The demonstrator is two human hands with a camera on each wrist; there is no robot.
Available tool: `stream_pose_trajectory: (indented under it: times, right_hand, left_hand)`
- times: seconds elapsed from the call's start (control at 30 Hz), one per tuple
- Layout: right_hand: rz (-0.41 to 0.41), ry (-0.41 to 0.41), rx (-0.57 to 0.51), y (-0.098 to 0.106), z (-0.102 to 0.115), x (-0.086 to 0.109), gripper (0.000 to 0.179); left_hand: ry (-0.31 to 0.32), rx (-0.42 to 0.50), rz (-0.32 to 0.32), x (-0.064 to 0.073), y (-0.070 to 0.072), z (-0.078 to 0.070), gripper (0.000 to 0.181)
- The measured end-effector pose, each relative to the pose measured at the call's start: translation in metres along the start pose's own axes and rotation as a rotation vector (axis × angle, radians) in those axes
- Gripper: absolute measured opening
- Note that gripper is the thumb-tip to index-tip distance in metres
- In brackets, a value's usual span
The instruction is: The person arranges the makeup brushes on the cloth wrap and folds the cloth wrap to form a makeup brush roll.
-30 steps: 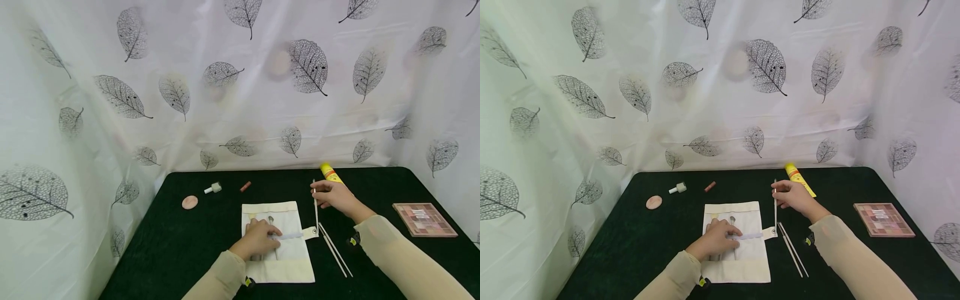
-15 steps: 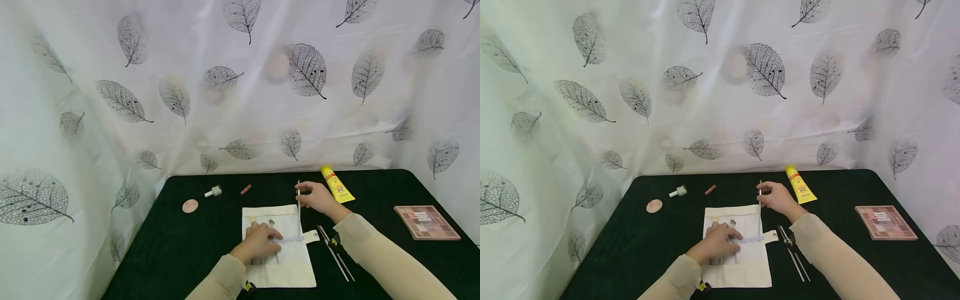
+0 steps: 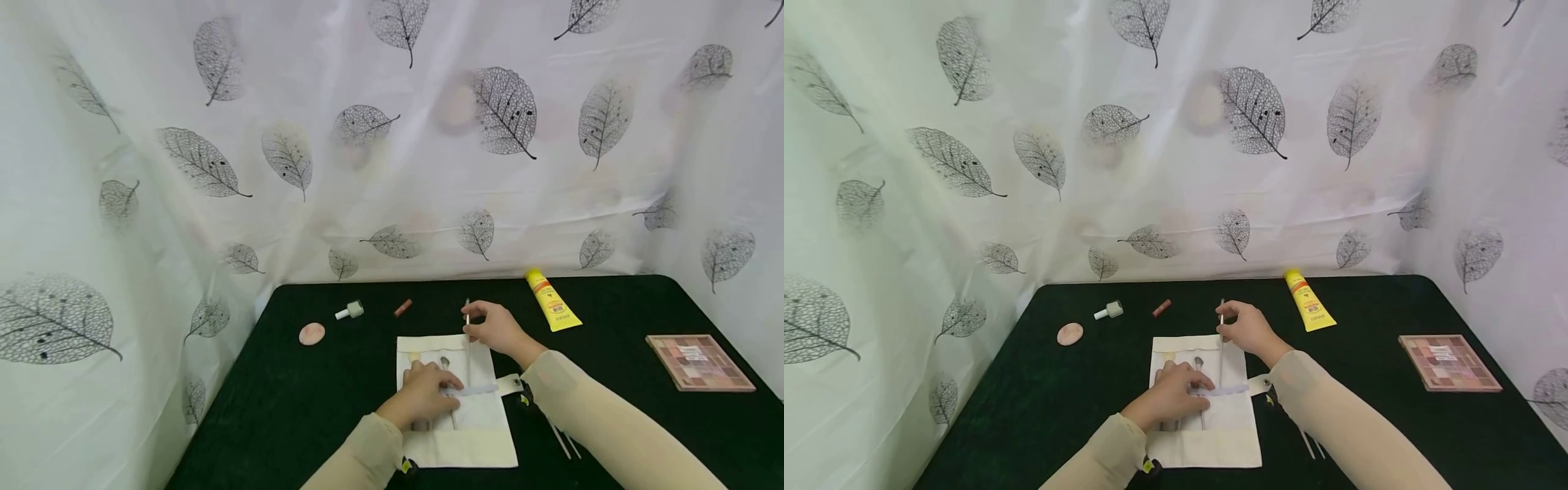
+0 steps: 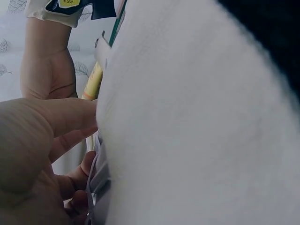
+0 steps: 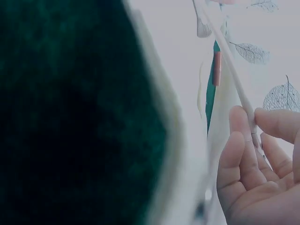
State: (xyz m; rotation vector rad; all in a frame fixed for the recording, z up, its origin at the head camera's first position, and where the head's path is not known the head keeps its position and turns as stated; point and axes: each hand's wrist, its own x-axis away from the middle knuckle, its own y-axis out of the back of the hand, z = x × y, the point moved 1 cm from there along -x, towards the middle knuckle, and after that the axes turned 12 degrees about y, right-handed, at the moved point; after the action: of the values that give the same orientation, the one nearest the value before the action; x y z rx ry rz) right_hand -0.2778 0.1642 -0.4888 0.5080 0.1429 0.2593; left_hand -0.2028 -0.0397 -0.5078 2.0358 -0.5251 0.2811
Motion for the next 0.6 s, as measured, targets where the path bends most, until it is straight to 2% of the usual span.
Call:
stream_pose_trajectory:
  times: [0.37, 0.6]
  right_hand:
    - [0.008, 0.016, 0.035, -0.009, 0.01, -0.003, 0.04]
    - [0.047, -0.03, 0.029, -0.014, 0.013, 0.004, 0.04]
  left_hand:
    - [-0.034, 0.004, -0.005, -0.001, 0.004, -0.001, 0.017]
    - [-0.016, 0.013, -0.001, 0.001, 0.002, 0.0, 0.015]
